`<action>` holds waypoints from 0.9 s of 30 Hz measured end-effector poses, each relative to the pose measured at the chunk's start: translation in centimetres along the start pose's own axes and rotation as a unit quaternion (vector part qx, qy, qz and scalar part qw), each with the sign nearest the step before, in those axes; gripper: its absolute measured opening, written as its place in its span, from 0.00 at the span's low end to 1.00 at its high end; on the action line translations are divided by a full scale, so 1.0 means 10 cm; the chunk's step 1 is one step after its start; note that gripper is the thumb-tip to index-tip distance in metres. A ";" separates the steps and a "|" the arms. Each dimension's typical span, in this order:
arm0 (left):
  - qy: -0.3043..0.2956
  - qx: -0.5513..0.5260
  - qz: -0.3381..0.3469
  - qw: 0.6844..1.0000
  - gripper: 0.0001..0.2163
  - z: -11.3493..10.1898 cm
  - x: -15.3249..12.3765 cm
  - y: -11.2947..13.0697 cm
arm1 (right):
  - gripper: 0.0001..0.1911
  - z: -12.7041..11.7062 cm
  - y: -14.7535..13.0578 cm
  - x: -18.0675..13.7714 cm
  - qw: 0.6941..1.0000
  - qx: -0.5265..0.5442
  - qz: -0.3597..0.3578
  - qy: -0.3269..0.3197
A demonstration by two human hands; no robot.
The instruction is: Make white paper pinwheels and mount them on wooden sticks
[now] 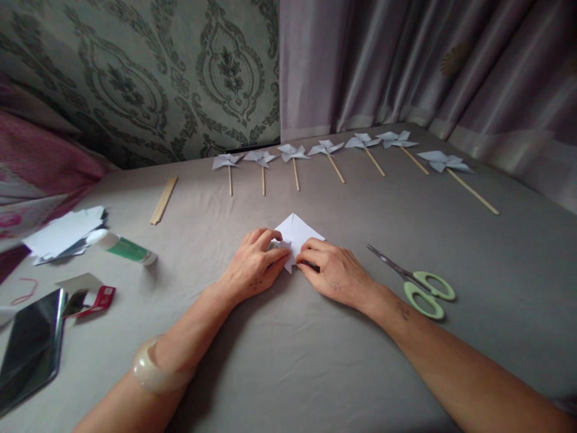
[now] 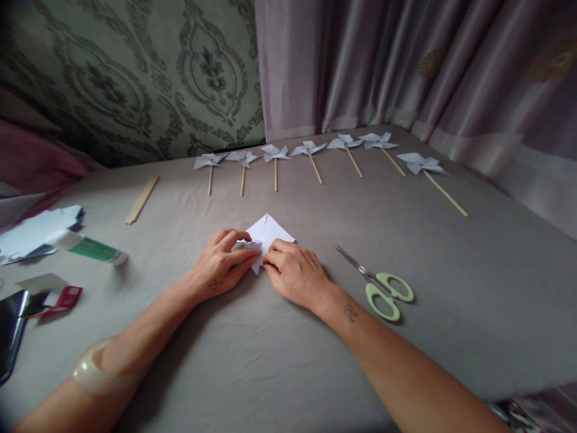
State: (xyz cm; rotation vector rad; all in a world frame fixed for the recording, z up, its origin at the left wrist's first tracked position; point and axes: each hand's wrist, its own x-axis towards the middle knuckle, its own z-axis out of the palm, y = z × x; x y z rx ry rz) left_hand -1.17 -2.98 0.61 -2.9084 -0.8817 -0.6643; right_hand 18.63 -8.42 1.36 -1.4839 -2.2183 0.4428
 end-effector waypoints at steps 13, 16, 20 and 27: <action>-0.017 -0.036 0.000 0.999 0.11 -0.02 0.00 0.00 | 0.06 0.04 0.00 0.03 0.997 0.052 0.032 0.038; -0.025 -0.041 0.002 0.999 0.11 -0.02 0.00 0.00 | 0.06 0.07 0.00 0.04 0.995 0.067 0.049 0.057; -0.041 -0.047 0.002 0.998 0.11 -0.03 0.01 0.01 | 0.06 0.10 -0.01 0.06 0.991 0.070 0.080 0.083; -0.049 -0.058 -0.005 0.997 0.12 -0.05 0.01 0.01 | 0.06 0.14 -0.02 0.11 0.984 0.070 0.123 0.105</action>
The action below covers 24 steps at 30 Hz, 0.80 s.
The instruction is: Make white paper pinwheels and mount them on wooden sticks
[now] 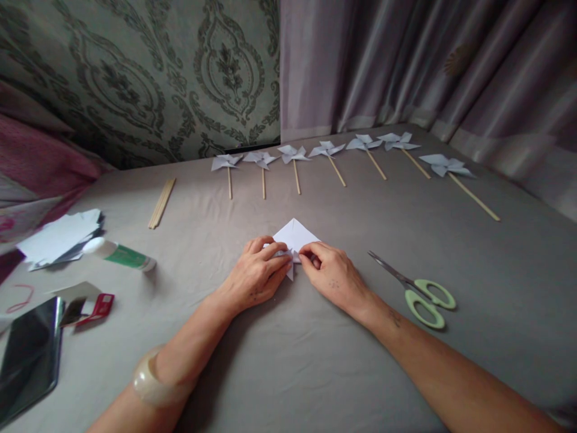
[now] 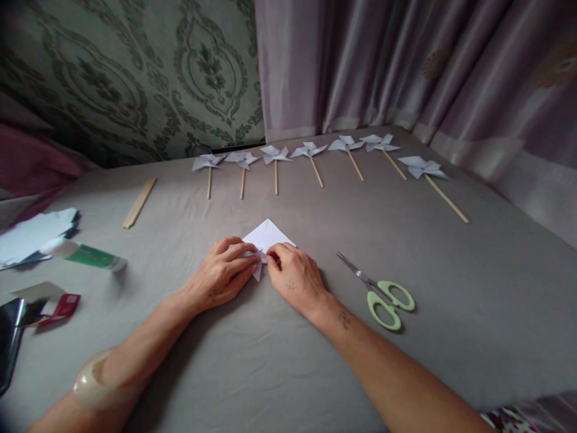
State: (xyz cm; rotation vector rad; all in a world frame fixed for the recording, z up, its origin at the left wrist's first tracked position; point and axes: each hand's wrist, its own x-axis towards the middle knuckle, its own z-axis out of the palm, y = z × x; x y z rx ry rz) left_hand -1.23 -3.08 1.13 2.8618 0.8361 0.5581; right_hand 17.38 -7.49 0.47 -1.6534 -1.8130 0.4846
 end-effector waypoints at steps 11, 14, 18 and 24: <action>0.003 -0.006 -0.004 1.000 0.12 0.01 -0.01 0.01 | 0.06 0.04 0.05 0.08 1.000 -0.006 -0.010 0.014; 0.002 -0.009 -0.005 1.000 0.12 0.00 -0.01 0.01 | 0.07 0.03 0.06 0.11 0.999 -0.015 -0.028 -0.004; -0.003 -0.011 -0.006 1.000 0.12 0.00 -0.01 0.01 | 0.09 0.01 0.05 0.13 0.998 -0.017 -0.047 -0.028; -0.002 -0.012 -0.008 1.000 0.12 0.01 -0.02 0.01 | 0.10 0.02 0.09 0.16 0.997 -0.017 -0.064 -0.044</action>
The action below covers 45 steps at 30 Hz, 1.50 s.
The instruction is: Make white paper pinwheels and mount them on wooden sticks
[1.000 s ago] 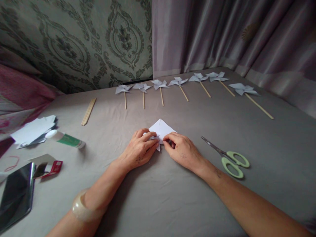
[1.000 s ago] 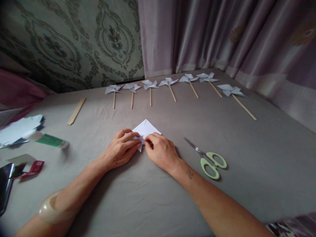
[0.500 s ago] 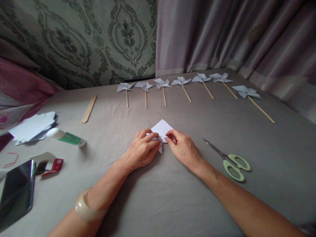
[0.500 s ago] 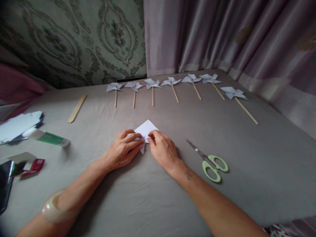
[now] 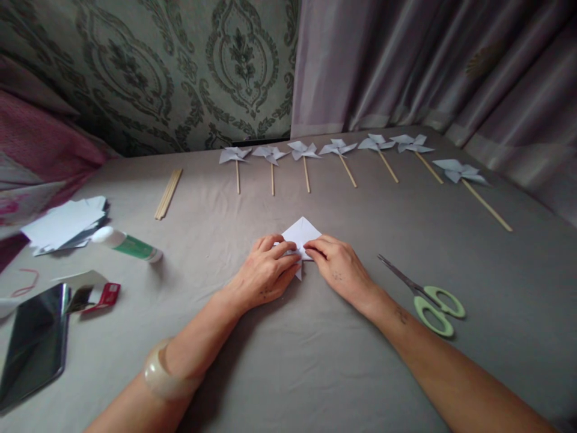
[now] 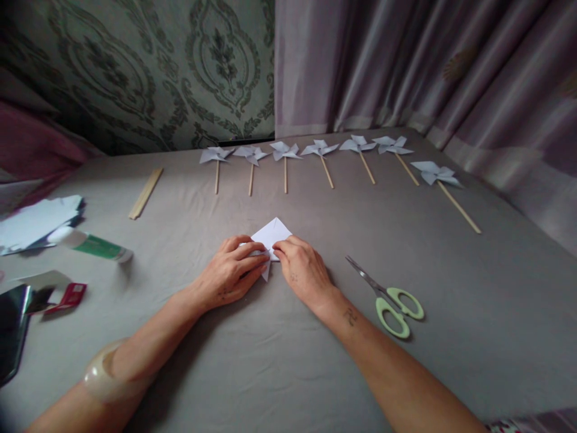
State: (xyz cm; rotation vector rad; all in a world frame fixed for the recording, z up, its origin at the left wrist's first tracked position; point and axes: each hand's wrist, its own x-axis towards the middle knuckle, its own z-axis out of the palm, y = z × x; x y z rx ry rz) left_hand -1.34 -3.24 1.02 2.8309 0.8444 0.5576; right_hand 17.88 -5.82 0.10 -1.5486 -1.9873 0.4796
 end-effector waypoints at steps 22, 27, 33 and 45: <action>0.003 -0.013 -0.008 1.000 0.12 -0.01 0.00 0.01 | 0.12 -0.02 0.04 0.03 0.999 -0.011 -0.023 -0.045; 0.002 -0.017 -0.006 1.000 0.13 -0.01 0.00 0.02 | 0.12 -0.02 0.04 0.04 0.998 -0.020 -0.029 -0.048; 0.001 -0.013 -0.009 1.000 0.13 -0.01 -0.01 0.01 | 0.12 -0.03 0.04 0.04 0.998 -0.017 -0.028 -0.053; -0.010 -0.011 -0.011 1.000 0.13 -0.02 -0.01 0.01 | 0.13 -0.05 0.01 0.05 0.996 -0.032 -0.028 -0.076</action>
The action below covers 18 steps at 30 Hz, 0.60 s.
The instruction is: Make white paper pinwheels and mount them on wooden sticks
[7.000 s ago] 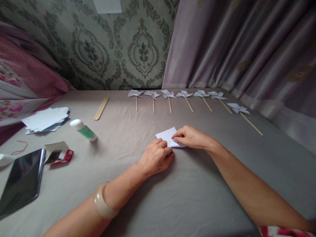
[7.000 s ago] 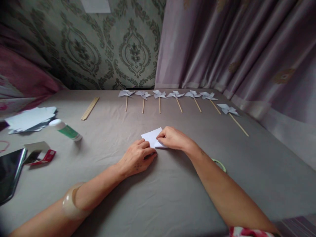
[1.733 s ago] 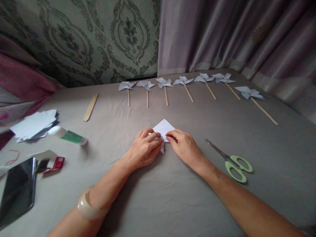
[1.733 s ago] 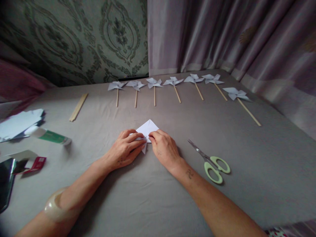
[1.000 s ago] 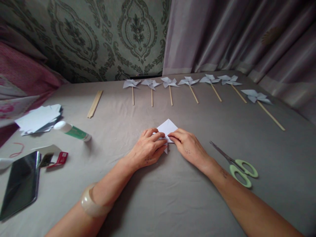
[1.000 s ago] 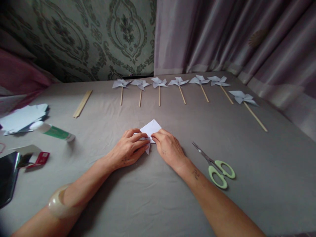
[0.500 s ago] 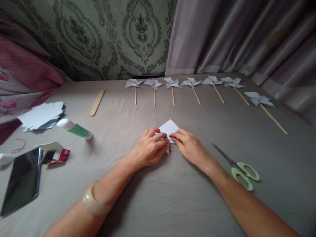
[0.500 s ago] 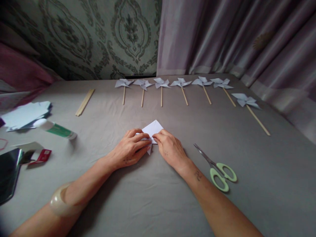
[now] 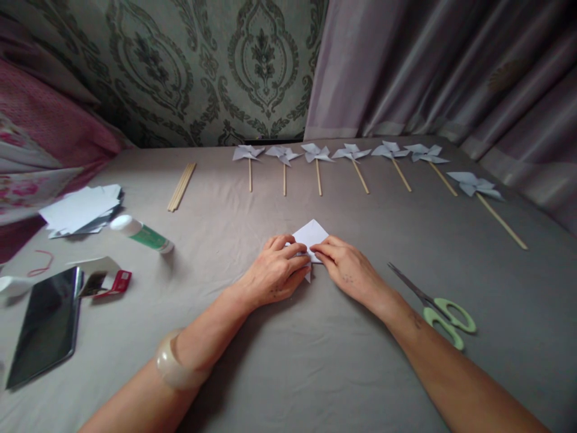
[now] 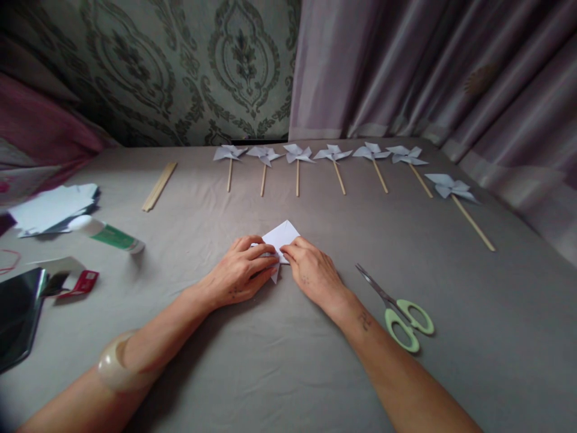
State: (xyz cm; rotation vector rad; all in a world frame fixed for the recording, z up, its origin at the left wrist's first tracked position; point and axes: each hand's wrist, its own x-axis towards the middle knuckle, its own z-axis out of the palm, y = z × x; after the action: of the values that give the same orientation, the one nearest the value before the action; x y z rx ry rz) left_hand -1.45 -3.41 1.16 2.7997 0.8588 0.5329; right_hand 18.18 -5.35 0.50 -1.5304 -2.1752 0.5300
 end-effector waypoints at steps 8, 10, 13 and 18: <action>0.003 0.002 -0.001 1.000 0.13 0.01 0.00 0.00 | 0.15 -0.23 -0.15 0.10 0.989 -0.112 0.011 -0.097; 0.005 0.002 0.000 1.000 0.13 0.01 0.00 0.00 | 0.15 -0.32 -0.18 0.17 0.981 -0.140 -0.004 -0.132; 0.011 0.002 0.004 1.000 0.13 0.01 0.00 0.00 | 0.15 -0.41 -0.20 0.28 0.972 -0.160 -0.027 -0.167; 0.040 -0.003 0.012 0.999 0.12 0.01 -0.01 -0.01 | 0.13 -0.43 -0.17 0.39 0.970 -0.157 -0.018 -0.182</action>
State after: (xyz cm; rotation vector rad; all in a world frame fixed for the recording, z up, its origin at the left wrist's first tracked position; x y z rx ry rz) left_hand -1.54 -3.39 1.00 2.8042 0.8394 0.6532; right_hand 18.02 -1.97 5.52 -1.6541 -2.6688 0.5044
